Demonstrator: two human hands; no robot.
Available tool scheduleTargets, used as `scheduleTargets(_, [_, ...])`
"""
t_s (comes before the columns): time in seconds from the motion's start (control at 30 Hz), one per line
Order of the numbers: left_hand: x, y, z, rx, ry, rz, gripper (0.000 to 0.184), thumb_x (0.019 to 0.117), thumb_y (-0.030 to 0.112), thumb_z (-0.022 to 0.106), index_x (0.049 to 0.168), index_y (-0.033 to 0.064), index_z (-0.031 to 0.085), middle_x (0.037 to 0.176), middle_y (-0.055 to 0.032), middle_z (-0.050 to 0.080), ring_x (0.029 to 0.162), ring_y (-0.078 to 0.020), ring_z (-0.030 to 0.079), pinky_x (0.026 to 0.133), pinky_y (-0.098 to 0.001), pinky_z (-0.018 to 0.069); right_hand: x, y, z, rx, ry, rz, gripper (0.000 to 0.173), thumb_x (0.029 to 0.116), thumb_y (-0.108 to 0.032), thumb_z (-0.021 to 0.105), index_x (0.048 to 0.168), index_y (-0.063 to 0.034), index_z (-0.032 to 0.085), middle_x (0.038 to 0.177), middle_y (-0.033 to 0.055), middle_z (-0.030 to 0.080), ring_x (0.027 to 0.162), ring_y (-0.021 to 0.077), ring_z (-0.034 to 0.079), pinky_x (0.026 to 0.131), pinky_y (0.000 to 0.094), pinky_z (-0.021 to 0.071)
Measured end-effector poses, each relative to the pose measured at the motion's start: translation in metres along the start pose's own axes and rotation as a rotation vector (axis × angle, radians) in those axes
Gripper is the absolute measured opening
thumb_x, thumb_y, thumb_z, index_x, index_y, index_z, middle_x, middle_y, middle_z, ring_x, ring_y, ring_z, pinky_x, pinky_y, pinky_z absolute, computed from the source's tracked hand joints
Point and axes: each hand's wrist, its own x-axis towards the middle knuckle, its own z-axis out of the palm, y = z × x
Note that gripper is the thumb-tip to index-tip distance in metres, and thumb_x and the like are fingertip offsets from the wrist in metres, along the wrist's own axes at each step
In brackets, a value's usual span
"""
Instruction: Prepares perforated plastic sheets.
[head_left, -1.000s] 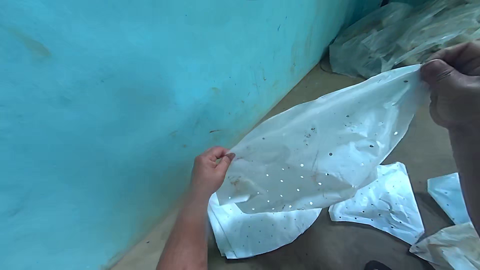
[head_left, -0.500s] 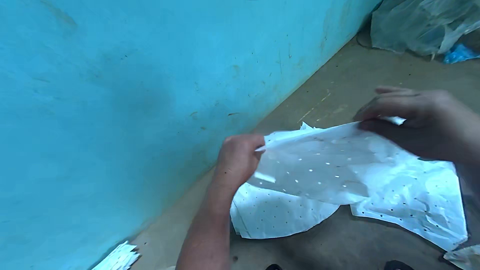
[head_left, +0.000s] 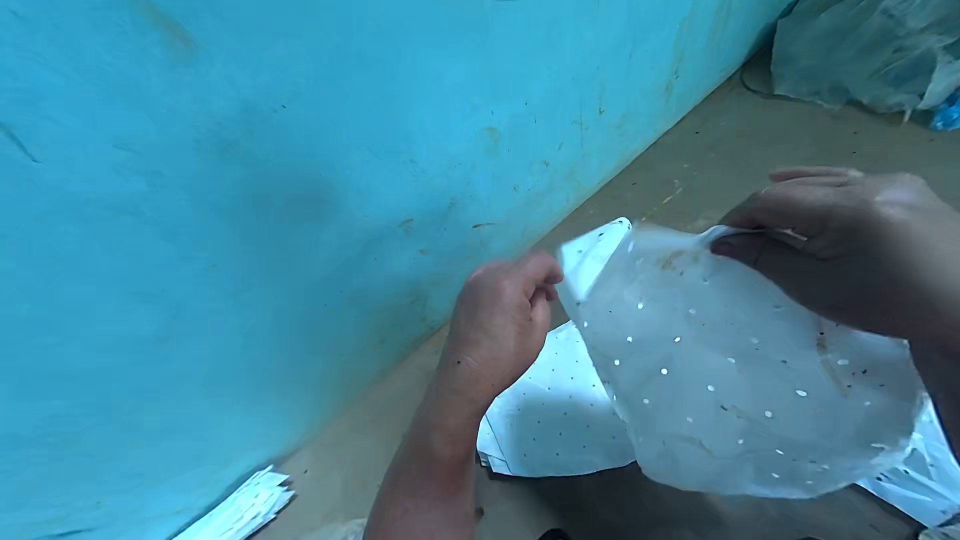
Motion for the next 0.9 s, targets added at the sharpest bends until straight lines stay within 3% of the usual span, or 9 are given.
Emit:
scheduleTargets(0.13, [0.001,0.018,0.003,-0.22,0.112,0.065,0.024,0.0896,-0.005,0.054,0.108,0.0018,0.068,0.093,-0.0034,0.068,0.087,-0.0072,0.065,0.08,-0.0239,0.0554,0.002,-0.015,-0.004,0.022,-0.017,0.048,0.017,0.0964,-0.017,0.059,0.09,-0.0063,0.07,0.082,0.0043,0.066,0.079,0.018,0.064,0.075,0.0408,0.0528])
scheduleTargets(0.23, [0.004,0.013,0.004,-0.207,0.339,0.018,0.027,0.0974,0.007,0.056,0.121,-0.0028,0.063,0.111,-0.0135,0.067,0.105,-0.0174,0.064,0.093,-0.0343,0.053,0.001,-0.024,-0.007,0.123,0.032,0.056,0.015,0.0982,-0.022,0.06,0.095,-0.0099,0.069,0.081,-0.0045,0.065,0.071,-0.0021,0.058,0.065,0.014,0.0498])
scheduleTargets(0.33, [-0.001,-0.008,0.001,-0.382,0.374,-0.156,0.051,0.1013,0.032,0.06,0.142,0.0023,0.049,0.138,-0.0126,0.056,0.12,-0.016,0.059,0.098,-0.0344,0.0512,-0.002,-0.021,-0.014,0.23,0.109,0.048,0.013,0.0984,-0.022,0.061,0.097,-0.0107,0.067,0.083,-0.0079,0.066,0.074,-0.0072,0.061,0.068,0.0093,0.0524])
scheduleTargets(0.4, [-0.007,-0.013,0.002,-0.659,0.311,-0.276,0.04,0.1016,0.027,0.06,0.135,0.0078,0.051,0.123,-0.0015,0.061,0.103,-0.0074,0.065,0.087,-0.0291,0.0573,-0.004,-0.019,-0.015,0.247,0.121,0.03,0.012,0.0982,-0.021,0.061,0.096,-0.0107,0.065,0.083,-0.0087,0.065,0.075,-0.0089,0.06,0.069,0.0076,0.0511])
scheduleTargets(0.47, [-0.009,-0.009,0.006,-0.86,0.285,-0.309,0.009,0.1033,0.01,0.055,0.11,0.0079,0.061,0.092,0.0023,0.069,0.08,-0.0055,0.069,0.074,-0.0259,0.0608,-0.005,-0.023,-0.013,0.234,0.081,0.013,0.011,0.0961,-0.019,0.061,0.095,-0.0089,0.066,0.085,-0.0061,0.064,0.078,-0.0069,0.059,0.072,0.0089,0.0509])
scheduleTargets(0.57, [-0.01,0.001,0.011,-0.849,0.263,-0.264,0.011,0.1028,0.005,0.055,0.097,0.0084,0.063,0.08,0.004,0.067,0.072,-0.0033,0.067,0.069,-0.0229,0.0595,-0.004,-0.035,-0.003,0.22,0.031,0.006,0.014,0.093,-0.018,0.064,0.101,-0.0069,0.067,0.092,-0.0009,0.065,0.084,0.0019,0.061,0.075,0.0185,0.0536])
scheduleTargets(0.67, [-0.01,0.004,0.011,-0.877,0.244,-0.261,0.008,0.1037,0.007,0.053,0.102,0.0087,0.061,0.082,0.0031,0.066,0.072,-0.0034,0.066,0.068,-0.0227,0.0585,-0.003,-0.042,0.008,0.218,0.072,-0.083,0.014,0.0904,-0.012,0.06,0.095,-0.0087,0.073,0.086,-0.0025,0.066,0.081,0.0029,0.062,0.073,0.0203,0.0527])
scheduleTargets(0.8, [-0.008,0.001,0.002,-1.093,0.18,-0.473,0.019,0.1092,0.022,0.042,0.125,0.0145,0.048,0.095,0.0022,0.069,0.082,-0.007,0.071,0.076,-0.0269,0.0611,-0.006,-0.04,0.013,0.211,0.083,-0.214,0.02,0.0944,-0.018,0.06,0.09,-0.009,0.077,0.08,-0.003,0.065,0.086,0.0052,0.063,0.082,0.0208,0.051])
scheduleTargets(0.9, [-0.007,0.0,0.003,-1.205,0.164,-0.577,0.029,0.1051,0.005,0.049,0.133,0.013,0.047,0.093,-0.0031,0.07,0.078,-0.0118,0.073,0.073,-0.0295,0.0622,-0.008,-0.039,0.017,0.205,0.086,-0.246,0.025,0.0977,-0.023,0.06,0.091,-0.0082,0.078,0.079,-0.0023,0.065,0.084,0.005,0.061,0.079,0.0191,0.0486])
